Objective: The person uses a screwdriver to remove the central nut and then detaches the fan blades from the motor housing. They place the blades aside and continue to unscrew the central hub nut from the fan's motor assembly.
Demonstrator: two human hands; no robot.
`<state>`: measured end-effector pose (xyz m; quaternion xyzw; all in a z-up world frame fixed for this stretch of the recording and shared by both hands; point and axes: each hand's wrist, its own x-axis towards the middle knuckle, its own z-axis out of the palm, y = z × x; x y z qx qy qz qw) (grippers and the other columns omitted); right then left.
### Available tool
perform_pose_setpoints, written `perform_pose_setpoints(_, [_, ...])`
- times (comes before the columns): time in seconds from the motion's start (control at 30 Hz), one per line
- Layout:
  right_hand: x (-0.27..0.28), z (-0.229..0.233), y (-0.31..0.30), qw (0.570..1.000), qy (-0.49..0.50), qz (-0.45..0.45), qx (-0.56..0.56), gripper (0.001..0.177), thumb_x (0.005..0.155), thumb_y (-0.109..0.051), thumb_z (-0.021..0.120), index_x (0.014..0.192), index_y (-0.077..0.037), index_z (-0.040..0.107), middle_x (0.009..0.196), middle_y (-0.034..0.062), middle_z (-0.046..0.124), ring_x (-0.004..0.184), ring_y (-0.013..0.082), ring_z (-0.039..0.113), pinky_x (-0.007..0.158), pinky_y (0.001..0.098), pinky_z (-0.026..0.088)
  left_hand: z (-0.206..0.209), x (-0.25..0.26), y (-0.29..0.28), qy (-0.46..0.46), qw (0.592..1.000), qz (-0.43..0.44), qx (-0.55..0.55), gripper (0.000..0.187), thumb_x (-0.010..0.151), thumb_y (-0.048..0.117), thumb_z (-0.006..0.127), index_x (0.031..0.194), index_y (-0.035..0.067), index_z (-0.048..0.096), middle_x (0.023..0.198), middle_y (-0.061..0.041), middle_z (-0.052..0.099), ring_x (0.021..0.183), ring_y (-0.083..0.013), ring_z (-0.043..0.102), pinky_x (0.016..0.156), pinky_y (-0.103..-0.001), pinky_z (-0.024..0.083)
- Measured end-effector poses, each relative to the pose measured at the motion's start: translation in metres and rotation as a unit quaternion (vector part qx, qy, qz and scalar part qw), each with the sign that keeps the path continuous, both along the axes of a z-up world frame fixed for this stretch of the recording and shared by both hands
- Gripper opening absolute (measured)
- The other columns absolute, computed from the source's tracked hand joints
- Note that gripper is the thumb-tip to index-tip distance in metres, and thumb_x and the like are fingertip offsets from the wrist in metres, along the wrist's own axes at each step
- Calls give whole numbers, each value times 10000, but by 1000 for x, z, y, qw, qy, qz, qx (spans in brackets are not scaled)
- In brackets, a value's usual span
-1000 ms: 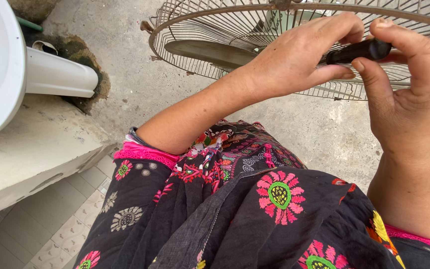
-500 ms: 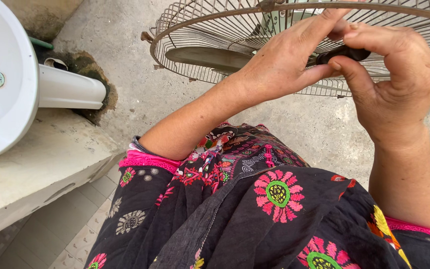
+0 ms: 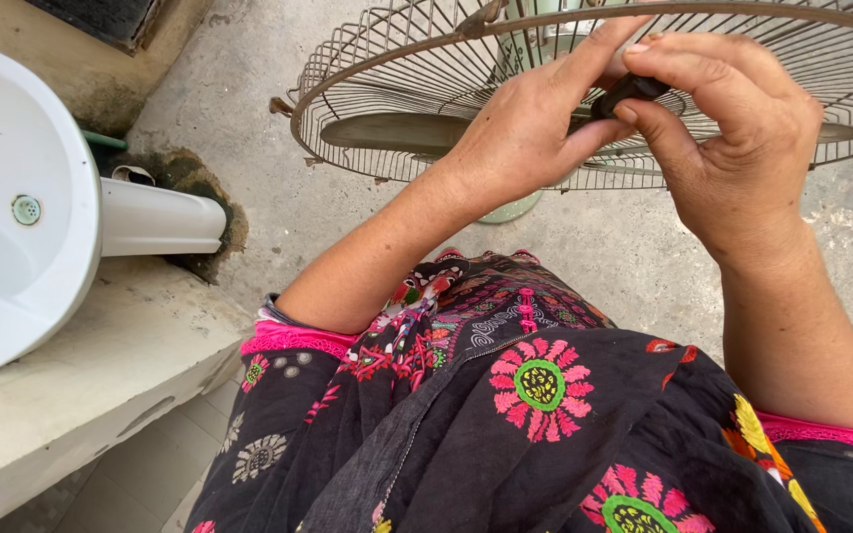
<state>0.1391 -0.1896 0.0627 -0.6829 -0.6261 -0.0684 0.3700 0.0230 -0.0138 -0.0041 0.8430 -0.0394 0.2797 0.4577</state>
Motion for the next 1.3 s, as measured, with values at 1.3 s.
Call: perform_pose_setpoints(1.3, [-3, 1, 6, 997, 64, -30, 43, 310, 916, -98, 873, 1154, -35, 685, 1166, 99, 734, 1062, 234, 727, 909, 338, 594, 23, -13, -11, 54, 996, 48, 47, 778, 1000, 124, 737, 1623, 235, 284, 1429, -128, 648, 1212, -318, 700, 972, -380, 606])
